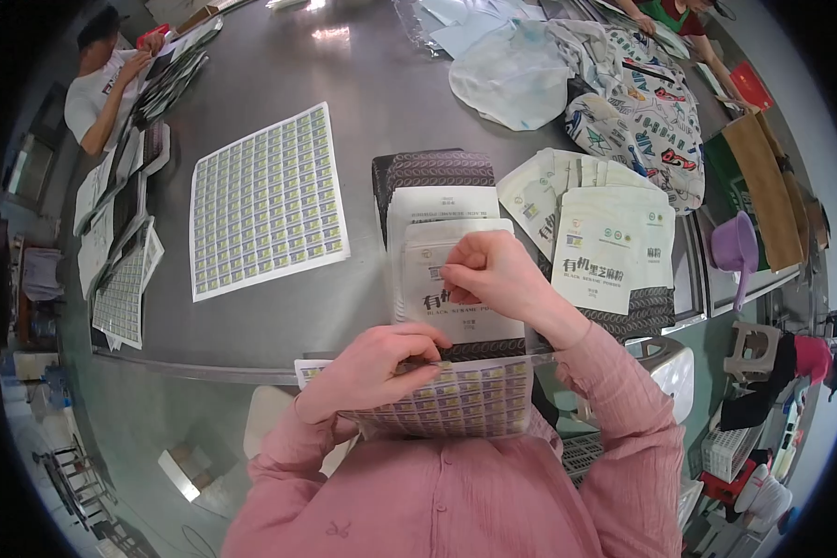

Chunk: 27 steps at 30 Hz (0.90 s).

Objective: Peeling stickers from a large sheet and applying them individually to product pouches on a production line.

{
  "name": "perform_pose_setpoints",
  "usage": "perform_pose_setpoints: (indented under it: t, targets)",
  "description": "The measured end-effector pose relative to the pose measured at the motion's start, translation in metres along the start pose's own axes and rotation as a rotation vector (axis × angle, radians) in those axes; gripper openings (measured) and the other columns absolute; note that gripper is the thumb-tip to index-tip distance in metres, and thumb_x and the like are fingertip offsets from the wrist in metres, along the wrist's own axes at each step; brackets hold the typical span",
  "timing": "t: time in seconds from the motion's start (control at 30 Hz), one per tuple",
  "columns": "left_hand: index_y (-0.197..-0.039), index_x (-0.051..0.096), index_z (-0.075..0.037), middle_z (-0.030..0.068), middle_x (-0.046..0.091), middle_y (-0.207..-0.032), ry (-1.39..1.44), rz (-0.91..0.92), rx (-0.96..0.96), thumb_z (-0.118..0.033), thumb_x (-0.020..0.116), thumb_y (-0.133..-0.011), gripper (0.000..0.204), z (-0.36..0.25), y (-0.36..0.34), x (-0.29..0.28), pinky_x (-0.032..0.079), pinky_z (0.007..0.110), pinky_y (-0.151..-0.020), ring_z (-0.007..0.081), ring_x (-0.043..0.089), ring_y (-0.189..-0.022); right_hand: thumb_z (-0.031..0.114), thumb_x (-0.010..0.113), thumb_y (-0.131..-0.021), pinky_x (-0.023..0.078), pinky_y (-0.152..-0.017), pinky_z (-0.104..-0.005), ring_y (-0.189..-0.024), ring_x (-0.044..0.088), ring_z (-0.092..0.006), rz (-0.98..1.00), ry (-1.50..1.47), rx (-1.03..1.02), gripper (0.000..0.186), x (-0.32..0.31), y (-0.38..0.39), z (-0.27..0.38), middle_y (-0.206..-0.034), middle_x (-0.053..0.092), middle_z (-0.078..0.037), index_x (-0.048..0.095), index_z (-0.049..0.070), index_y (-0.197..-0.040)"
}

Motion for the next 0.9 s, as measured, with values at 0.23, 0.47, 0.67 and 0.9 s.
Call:
perform_pose_setpoints:
  t: [0.23, 0.47, 0.67, 0.9]
  targets:
    - [-0.094, 0.069, 0.001, 0.0102, 0.074, -0.123, 0.019, 0.006, 0.002, -0.014, 0.071, -0.095, 0.015, 0.006, 0.000, -0.001, 0.057, 0.041, -0.082, 0.0308, 0.072, -0.095, 0.012, 0.072, -0.101, 0.062, -0.065, -0.0259, -0.074, 0.076, -0.0138, 0.025, 0.002, 0.086, 0.016, 0.011, -0.011, -0.009, -0.085, 0.077, -0.008, 0.072, -0.004, -0.100]
    - [-0.093, 0.070, 0.001, 0.0097, 0.074, -0.123, 0.025, -0.003, 0.022, -0.015, 0.071, -0.094, 0.016, 0.008, 0.000, -0.003, 0.058, 0.041, -0.082, 0.0304, 0.073, -0.093, 0.012, 0.072, -0.102, 0.061, -0.064, -0.0256, -0.073, 0.076, -0.0134, 0.028, -0.005, 0.124, 0.017, 0.015, -0.015, -0.017, -0.084, 0.077, -0.008, 0.071, -0.004, -0.099]
    - [-0.092, 0.069, 0.001, 0.0089, 0.074, -0.121, 0.005, -0.007, 0.013, -0.014, 0.071, -0.094, 0.015, 0.005, -0.001, 0.000, 0.058, 0.040, -0.081, 0.0301, 0.073, -0.092, 0.019, 0.081, -0.094, 0.062, -0.063, -0.0312, -0.069, 0.076, -0.0196, -0.013, 0.107, 0.127, 0.028, 0.013, -0.017, -0.013, -0.082, 0.077, -0.011, 0.071, -0.006, -0.099]
    - [-0.092, 0.069, 0.001, 0.0076, 0.073, -0.121, -0.025, -0.029, 0.021, -0.013, 0.071, -0.094, 0.015, 0.006, -0.001, -0.001, 0.058, 0.039, -0.081, 0.0290, 0.073, -0.093, 0.048, 0.090, -0.078, 0.058, -0.069, -0.0466, -0.076, 0.074, -0.0403, -0.429, 1.022, -0.064, 0.064, -0.014, 0.025, 0.017, -0.089, 0.075, -0.017, 0.069, -0.007, -0.104]
Point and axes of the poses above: each hand's wrist, its own y-axis away from the middle knuckle, its own x-axis out of the palm, z = x × y, the point moved 8 cm from there along -y, towards the middle knuckle
